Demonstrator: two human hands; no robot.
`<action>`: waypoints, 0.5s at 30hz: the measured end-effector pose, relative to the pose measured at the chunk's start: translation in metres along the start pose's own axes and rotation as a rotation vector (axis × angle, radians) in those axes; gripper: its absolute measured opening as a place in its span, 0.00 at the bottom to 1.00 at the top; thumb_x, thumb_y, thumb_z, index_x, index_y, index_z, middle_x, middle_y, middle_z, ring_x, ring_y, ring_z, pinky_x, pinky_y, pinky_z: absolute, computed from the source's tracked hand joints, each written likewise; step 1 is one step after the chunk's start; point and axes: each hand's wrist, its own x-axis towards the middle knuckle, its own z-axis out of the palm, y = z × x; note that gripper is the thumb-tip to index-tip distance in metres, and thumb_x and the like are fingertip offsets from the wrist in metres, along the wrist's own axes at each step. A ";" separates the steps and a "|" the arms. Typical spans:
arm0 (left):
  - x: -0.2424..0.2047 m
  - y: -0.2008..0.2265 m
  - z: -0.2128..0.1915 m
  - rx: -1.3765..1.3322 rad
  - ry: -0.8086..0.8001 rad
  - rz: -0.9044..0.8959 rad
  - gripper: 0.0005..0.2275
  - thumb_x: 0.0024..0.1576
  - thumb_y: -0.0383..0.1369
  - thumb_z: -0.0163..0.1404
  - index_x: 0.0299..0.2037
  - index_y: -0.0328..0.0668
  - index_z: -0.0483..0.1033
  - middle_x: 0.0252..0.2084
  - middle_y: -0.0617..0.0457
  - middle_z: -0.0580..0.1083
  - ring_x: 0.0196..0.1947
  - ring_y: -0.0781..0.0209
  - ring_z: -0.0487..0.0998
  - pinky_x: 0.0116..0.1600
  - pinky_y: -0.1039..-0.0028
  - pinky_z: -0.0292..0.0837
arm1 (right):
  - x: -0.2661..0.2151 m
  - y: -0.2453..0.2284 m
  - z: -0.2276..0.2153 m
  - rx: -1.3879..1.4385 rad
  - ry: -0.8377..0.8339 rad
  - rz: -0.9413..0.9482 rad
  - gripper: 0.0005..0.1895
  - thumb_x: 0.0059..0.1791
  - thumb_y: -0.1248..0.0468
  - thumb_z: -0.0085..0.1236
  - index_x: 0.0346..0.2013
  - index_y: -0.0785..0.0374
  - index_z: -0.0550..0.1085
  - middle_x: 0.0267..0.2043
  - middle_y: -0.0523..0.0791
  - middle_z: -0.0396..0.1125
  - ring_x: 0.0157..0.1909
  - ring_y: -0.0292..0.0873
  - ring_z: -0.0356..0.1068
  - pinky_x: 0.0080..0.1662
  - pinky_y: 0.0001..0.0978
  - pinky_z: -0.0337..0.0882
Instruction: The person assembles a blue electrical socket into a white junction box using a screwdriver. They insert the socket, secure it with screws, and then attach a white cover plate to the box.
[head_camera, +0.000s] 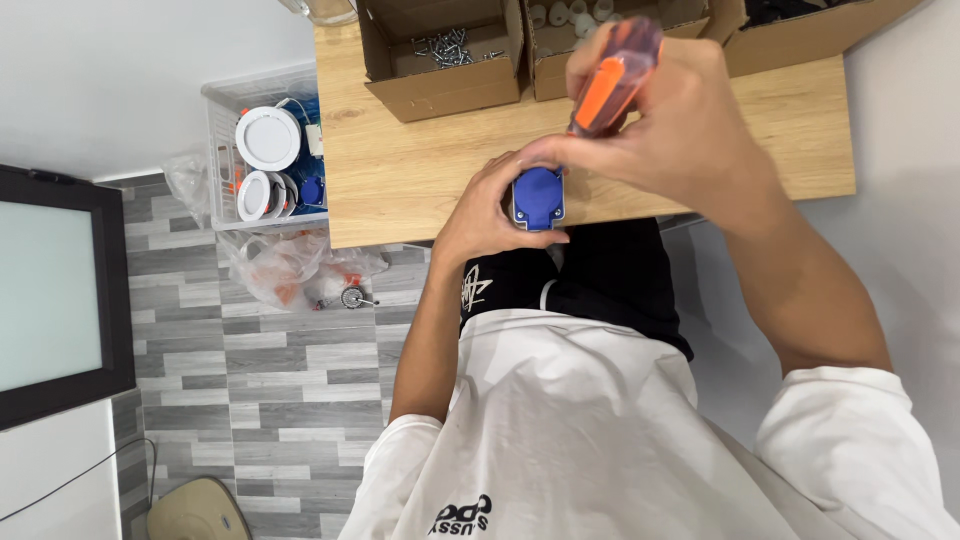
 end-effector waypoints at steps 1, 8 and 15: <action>-0.001 -0.005 0.003 0.020 0.011 -0.002 0.39 0.44 0.49 0.77 0.63 0.41 0.74 0.65 0.47 0.78 0.64 0.48 0.80 0.69 0.61 0.71 | -0.002 0.000 0.006 0.001 0.057 0.025 0.35 0.52 0.47 0.93 0.32 0.63 0.71 0.37 0.39 0.68 0.32 0.35 0.64 0.42 0.29 0.66; 0.002 0.007 -0.004 -0.007 -0.014 -0.033 0.33 0.45 0.47 0.76 0.58 0.51 0.74 0.59 0.55 0.80 0.60 0.55 0.81 0.66 0.66 0.71 | 0.001 -0.011 -0.002 0.072 0.144 0.008 0.32 0.57 0.60 0.95 0.28 0.66 0.72 0.30 0.43 0.67 0.32 0.38 0.65 0.39 0.30 0.67; 0.004 0.021 -0.009 -0.057 -0.014 0.018 0.29 0.49 0.44 0.74 0.57 0.53 0.73 0.57 0.57 0.79 0.58 0.55 0.81 0.66 0.65 0.71 | -0.007 -0.006 -0.037 0.203 0.143 0.223 0.25 0.68 0.70 0.80 0.38 0.71 0.70 0.33 0.47 0.61 0.37 0.43 0.60 0.44 0.34 0.60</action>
